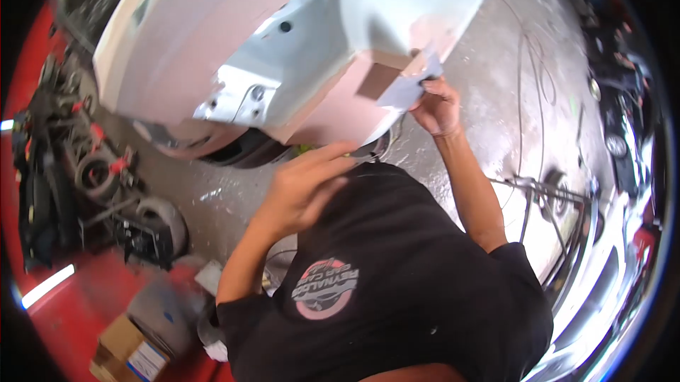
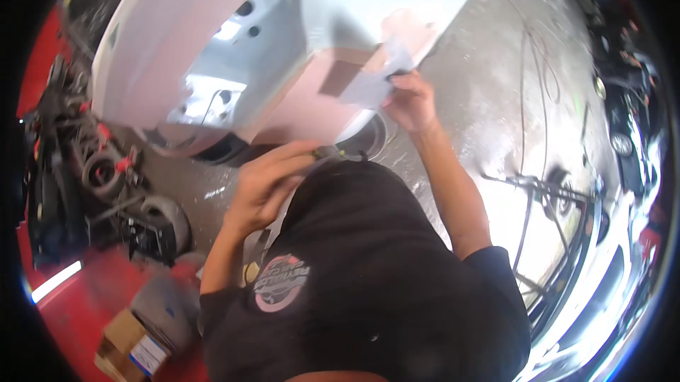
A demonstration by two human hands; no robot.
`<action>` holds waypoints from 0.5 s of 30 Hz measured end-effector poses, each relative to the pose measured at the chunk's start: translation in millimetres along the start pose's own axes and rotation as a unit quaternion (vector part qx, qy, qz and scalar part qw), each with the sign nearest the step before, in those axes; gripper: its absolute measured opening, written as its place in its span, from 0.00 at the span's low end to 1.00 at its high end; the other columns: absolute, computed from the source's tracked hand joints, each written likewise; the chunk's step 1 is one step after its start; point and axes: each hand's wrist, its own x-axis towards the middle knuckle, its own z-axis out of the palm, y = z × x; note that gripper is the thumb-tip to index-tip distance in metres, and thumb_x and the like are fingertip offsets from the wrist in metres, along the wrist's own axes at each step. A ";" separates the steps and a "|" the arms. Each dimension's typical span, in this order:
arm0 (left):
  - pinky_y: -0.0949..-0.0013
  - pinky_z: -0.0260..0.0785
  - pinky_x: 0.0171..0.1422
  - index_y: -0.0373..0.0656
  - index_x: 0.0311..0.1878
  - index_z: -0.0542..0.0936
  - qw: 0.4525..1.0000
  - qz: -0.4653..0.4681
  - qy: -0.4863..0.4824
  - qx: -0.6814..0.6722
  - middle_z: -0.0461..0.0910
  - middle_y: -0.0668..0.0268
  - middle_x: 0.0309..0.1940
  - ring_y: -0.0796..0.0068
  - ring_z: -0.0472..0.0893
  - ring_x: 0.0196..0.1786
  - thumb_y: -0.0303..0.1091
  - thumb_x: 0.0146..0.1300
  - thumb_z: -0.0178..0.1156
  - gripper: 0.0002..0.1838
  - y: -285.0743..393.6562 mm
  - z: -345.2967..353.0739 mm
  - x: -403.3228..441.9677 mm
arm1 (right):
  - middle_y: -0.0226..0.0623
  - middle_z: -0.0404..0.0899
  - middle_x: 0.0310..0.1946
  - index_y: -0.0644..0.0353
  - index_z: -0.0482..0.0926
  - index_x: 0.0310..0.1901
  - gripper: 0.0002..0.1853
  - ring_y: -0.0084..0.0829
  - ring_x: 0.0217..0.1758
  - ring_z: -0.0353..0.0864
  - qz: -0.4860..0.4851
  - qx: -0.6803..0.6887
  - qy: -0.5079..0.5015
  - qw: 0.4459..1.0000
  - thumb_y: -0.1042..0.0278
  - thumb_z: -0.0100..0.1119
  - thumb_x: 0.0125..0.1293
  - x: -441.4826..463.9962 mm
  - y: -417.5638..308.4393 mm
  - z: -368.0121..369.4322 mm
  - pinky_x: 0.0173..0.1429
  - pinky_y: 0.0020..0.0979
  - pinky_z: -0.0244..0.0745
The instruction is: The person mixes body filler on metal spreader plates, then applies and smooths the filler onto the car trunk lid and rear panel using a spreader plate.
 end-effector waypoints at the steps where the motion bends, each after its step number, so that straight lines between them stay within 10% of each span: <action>1: 0.59 0.78 0.57 0.33 0.52 0.84 0.997 0.006 0.032 -0.073 0.82 0.51 0.61 0.55 0.86 0.50 0.33 0.72 0.60 0.14 6.1 -7.1 5.7 | 0.39 0.78 0.64 0.58 0.66 0.75 0.39 0.40 0.68 0.76 -0.008 -0.002 0.020 1.000 0.69 0.58 0.58 -2.5 -0.2 8.4 0.71 0.47 0.74; 7: 0.59 0.76 0.61 0.27 0.52 0.84 0.920 -0.041 0.088 -0.379 0.84 0.45 0.53 0.54 0.85 0.54 0.34 0.76 0.54 0.18 14.1 -19.9 23.5 | 0.41 0.74 0.67 0.61 0.63 0.76 0.41 0.40 0.69 0.75 -0.078 0.032 0.076 0.994 0.72 0.58 0.58 -8.5 3.3 39.8 0.74 0.46 0.71; 12: 0.58 0.76 0.60 0.29 0.53 0.83 0.973 0.046 -0.054 -0.221 0.84 0.49 0.56 0.56 0.85 0.53 0.29 0.71 0.59 0.14 23.9 -13.6 33.4 | 0.40 0.74 0.66 0.63 0.62 0.77 0.42 0.41 0.69 0.75 -0.076 0.037 0.087 0.993 0.73 0.58 0.57 -10.7 4.0 31.2 0.75 0.44 0.70; 15: 0.54 0.78 0.61 0.31 0.53 0.80 0.958 0.055 0.107 -0.261 0.83 0.49 0.55 0.51 0.85 0.55 0.32 0.72 0.59 0.14 24.8 -46.3 22.5 | 0.41 0.75 0.66 0.62 0.62 0.77 0.41 0.41 0.69 0.76 -0.069 0.026 0.083 0.994 0.73 0.58 0.59 -9.9 3.1 27.3 0.75 0.46 0.71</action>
